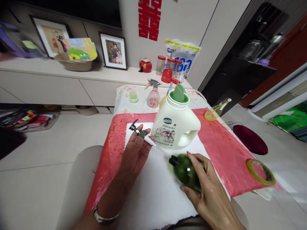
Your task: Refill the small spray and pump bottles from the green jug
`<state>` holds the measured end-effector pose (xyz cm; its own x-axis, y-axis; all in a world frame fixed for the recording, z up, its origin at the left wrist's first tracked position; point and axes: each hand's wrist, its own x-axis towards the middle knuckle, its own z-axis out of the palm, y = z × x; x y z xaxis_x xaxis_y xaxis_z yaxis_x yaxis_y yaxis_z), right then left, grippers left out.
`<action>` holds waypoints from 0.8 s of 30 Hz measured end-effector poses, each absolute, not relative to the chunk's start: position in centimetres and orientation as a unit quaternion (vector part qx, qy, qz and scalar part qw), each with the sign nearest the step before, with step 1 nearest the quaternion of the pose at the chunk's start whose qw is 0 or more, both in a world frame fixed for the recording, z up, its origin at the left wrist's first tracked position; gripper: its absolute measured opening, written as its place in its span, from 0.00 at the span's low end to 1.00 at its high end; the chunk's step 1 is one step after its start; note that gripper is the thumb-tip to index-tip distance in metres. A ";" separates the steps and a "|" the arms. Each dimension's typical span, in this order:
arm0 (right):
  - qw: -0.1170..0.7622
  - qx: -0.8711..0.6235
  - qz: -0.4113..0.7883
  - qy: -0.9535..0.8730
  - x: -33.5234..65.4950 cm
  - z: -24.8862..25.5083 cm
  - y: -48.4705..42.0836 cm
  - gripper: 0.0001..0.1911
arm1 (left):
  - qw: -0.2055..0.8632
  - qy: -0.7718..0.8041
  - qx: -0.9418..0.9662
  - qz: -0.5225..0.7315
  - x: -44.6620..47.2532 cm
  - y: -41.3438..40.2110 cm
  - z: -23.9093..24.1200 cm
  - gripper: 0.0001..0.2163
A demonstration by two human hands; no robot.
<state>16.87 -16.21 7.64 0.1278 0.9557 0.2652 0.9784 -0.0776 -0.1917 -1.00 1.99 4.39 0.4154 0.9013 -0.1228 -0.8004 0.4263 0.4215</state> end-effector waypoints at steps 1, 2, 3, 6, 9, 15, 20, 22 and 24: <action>0.163 -0.734 -0.035 -0.659 16.7 7.5 -16.1 0.37 | 0.829 0.166 0.156 0.510 -0.9 1.9 4.4 0.23; 0.163 -0.734 -0.036 -0.659 16.5 7.5 -15.9 0.37 | 0.832 0.164 0.161 0.505 -0.9 1.8 4.5 0.23; 0.166 -0.732 -0.038 -0.660 16.3 7.4 -15.7 0.37 | 0.834 0.163 0.167 0.500 -0.8 1.7 4.5 0.23; 0.189 -0.724 -0.036 -0.663 15.4 7.4 -15.0 0.37 | 0.841 0.158 0.191 0.480 -0.6 1.3 4.6 0.21; 0.224 -0.708 -0.035 -0.669 14.4 7.5 -14.0 0.38 | 0.846 0.147 0.214 0.466 -0.4 1.0 4.6 0.20; 0.268 -0.688 -0.041 -0.673 13.0 7.7 -12.6 0.37 | 0.840 0.136 0.240 0.467 -0.3 0.7 4.6 0.20; 0.306 -0.675 -0.043 -0.670 12.7 7.3 -12.2 0.38 | 0.840 0.099 0.272 0.459 -0.3 0.4 4.8 0.18; 0.315 -0.675 -0.045 -0.666 12.8 7.1 -12.1 0.39 | 0.840 0.093 0.278 0.457 -0.3 0.4 4.8 0.18; 0.321 -0.675 -0.048 -0.663 13.0 6.9 -12.2 0.40 | 0.844 0.090 0.278 0.451 -0.4 0.3 4.9 0.18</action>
<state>12.98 -12.22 6.89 0.1159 0.8636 0.4908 0.9257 0.0852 -0.3686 -0.41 0.31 4.87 0.5778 0.8102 0.0985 -0.7103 0.4398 0.5496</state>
